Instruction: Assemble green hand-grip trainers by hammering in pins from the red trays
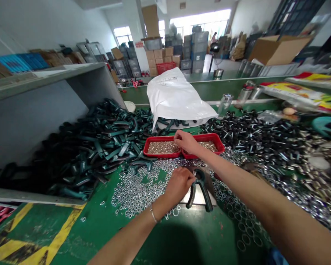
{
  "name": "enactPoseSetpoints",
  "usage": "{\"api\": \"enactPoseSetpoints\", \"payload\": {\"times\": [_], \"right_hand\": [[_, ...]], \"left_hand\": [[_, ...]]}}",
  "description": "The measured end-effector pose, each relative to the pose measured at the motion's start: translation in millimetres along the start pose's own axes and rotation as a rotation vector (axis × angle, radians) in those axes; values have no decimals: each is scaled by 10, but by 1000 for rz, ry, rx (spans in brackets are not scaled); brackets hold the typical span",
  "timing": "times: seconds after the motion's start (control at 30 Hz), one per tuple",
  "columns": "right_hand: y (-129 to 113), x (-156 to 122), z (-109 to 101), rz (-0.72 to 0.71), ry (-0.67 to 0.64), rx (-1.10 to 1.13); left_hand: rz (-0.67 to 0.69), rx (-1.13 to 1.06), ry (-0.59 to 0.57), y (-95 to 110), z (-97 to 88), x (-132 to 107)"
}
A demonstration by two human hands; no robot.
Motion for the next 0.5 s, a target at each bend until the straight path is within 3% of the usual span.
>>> {"api": "enactPoseSetpoints", "payload": {"times": [0.13, 0.27, 0.37, 0.5], "right_hand": [[217, -726, -211, 81, -21, 239], [380, -1523, -97, 310, -99, 630], [375, -1876, 64, 326, -69, 521], [291, -1984, 197, 69, 104, 186]], "left_hand": [[53, 143, 20, -33, 106, 37], [133, 237, -6, -57, 145, 2], [221, 282, -31, -77, 154, -32], [282, 330, -59, -89, 138, -27]]}}
Point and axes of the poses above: each hand's wrist, its own x-axis towards the middle knuckle, its own z-axis out of the palm, y = z × x, the point moved 1 cm from there along x, towards the middle knuckle, and after that the axes turned 8 degrees about -x, right-handed, at the moved point
